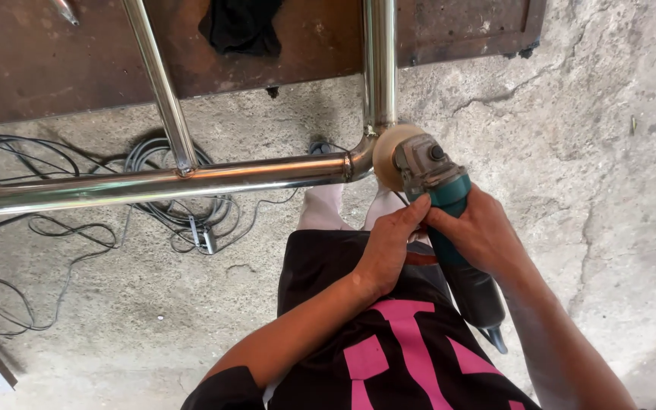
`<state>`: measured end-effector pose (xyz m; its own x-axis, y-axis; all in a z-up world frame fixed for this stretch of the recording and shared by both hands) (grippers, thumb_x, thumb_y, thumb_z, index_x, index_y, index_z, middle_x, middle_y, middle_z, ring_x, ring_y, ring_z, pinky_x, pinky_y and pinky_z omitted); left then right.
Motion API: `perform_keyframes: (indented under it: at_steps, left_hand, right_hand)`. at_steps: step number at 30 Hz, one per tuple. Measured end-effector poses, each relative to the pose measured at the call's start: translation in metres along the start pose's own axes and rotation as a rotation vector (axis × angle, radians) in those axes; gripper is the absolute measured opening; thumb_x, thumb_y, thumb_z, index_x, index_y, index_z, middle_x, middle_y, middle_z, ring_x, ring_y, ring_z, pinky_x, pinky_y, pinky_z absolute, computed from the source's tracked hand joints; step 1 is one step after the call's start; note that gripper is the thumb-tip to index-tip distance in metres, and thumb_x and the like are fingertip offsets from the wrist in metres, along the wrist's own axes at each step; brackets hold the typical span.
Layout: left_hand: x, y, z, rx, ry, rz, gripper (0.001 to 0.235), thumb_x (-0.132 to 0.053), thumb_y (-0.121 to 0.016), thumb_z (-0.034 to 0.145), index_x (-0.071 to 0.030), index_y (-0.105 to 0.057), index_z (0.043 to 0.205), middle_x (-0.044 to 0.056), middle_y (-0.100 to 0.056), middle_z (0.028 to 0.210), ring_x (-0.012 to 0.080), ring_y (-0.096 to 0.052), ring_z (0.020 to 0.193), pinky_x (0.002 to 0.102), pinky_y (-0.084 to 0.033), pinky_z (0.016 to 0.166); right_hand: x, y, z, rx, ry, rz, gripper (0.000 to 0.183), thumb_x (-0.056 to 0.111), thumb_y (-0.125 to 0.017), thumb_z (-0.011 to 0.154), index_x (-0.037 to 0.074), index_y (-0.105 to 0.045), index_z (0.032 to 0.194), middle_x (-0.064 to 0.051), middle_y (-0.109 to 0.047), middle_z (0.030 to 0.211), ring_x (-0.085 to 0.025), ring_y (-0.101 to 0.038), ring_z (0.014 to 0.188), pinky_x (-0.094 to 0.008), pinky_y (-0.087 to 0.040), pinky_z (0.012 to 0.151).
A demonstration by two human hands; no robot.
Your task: Polishing the welded joints of a stainless steel metal frame using an angle grinder.
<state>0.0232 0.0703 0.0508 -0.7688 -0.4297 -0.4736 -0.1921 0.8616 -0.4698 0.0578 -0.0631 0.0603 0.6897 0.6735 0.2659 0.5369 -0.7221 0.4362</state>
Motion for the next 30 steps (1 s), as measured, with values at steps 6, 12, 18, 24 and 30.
perform_keyframes:
  at_steps: [6, 12, 18, 24, 30]
  left_hand:
    - [0.015, 0.01, 0.004, 0.02, -0.01, 0.004, 0.04, -0.041, -0.063, 0.104, -0.004, -0.078, 0.1, 0.011, -0.074, 0.095, 0.0168, -0.065, 0.097, 0.035, -0.053, 0.1]
    - [0.003, 0.007, -0.006, 0.013, 0.001, 0.004, 0.04, -0.041, -0.062, 0.104, -0.007, -0.08, 0.098, 0.007, -0.074, 0.094, 0.0137, -0.065, 0.097, 0.031, -0.054, 0.097]
    - [0.012, 0.005, 0.0, -0.03, 0.049, 0.084, 0.045, -0.047, -0.064, 0.1, -0.005, -0.078, 0.104, 0.009, -0.075, 0.1, 0.0156, -0.066, 0.103, 0.036, -0.053, 0.102]
    - [0.012, -0.002, 0.009, -0.073, 0.056, 0.193, 0.056, -0.057, -0.066, 0.094, -0.005, -0.077, 0.108, 0.011, -0.075, 0.099, 0.0179, -0.069, 0.103, 0.039, -0.054, 0.098]
    - [0.036, 0.005, 0.023, -0.108, 0.047, 0.272, 0.057, -0.06, -0.063, 0.096, -0.008, -0.078, 0.111, 0.013, -0.075, 0.104, 0.0224, -0.067, 0.112, 0.039, -0.053, 0.1]
  right_hand:
    - [0.002, -0.002, -0.005, 0.002, -0.021, -0.015, 0.065, 0.051, -0.079, 0.078, 0.001, -0.063, 0.116, -0.029, -0.07, 0.108, -0.046, -0.065, 0.112, -0.058, -0.05, 0.088]
    - [0.002, -0.004, -0.006, -0.01, -0.015, -0.007, 0.064, 0.05, -0.079, 0.079, 0.0, -0.063, 0.115, -0.029, -0.069, 0.106, -0.047, -0.066, 0.111, -0.058, -0.05, 0.087]
    - [-0.009, -0.002, 0.001, 0.011, -0.006, 0.027, 0.062, 0.05, -0.079, 0.079, 0.0, -0.065, 0.113, -0.028, -0.07, 0.101, -0.044, -0.067, 0.106, -0.057, -0.049, 0.085]
    - [-0.022, -0.004, 0.018, 0.031, 0.035, 0.142, 0.055, 0.048, -0.078, 0.081, 0.002, -0.067, 0.11, -0.024, -0.07, 0.094, -0.038, -0.069, 0.099, -0.055, -0.05, 0.082]
    - [-0.031, -0.001, 0.029, 0.082, 0.024, 0.238, 0.05, 0.049, -0.079, 0.081, 0.002, -0.073, 0.096, -0.019, -0.068, 0.082, -0.033, -0.068, 0.086, -0.051, -0.048, 0.081]
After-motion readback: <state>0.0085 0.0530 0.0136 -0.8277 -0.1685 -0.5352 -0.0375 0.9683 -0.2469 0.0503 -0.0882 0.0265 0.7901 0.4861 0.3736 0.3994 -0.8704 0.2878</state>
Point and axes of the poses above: each hand's wrist, its own z-axis towards the middle knuckle, its own y-axis out of the back of the hand, x = y × z, the point moved 2 cm from there along z, towards the middle knuckle
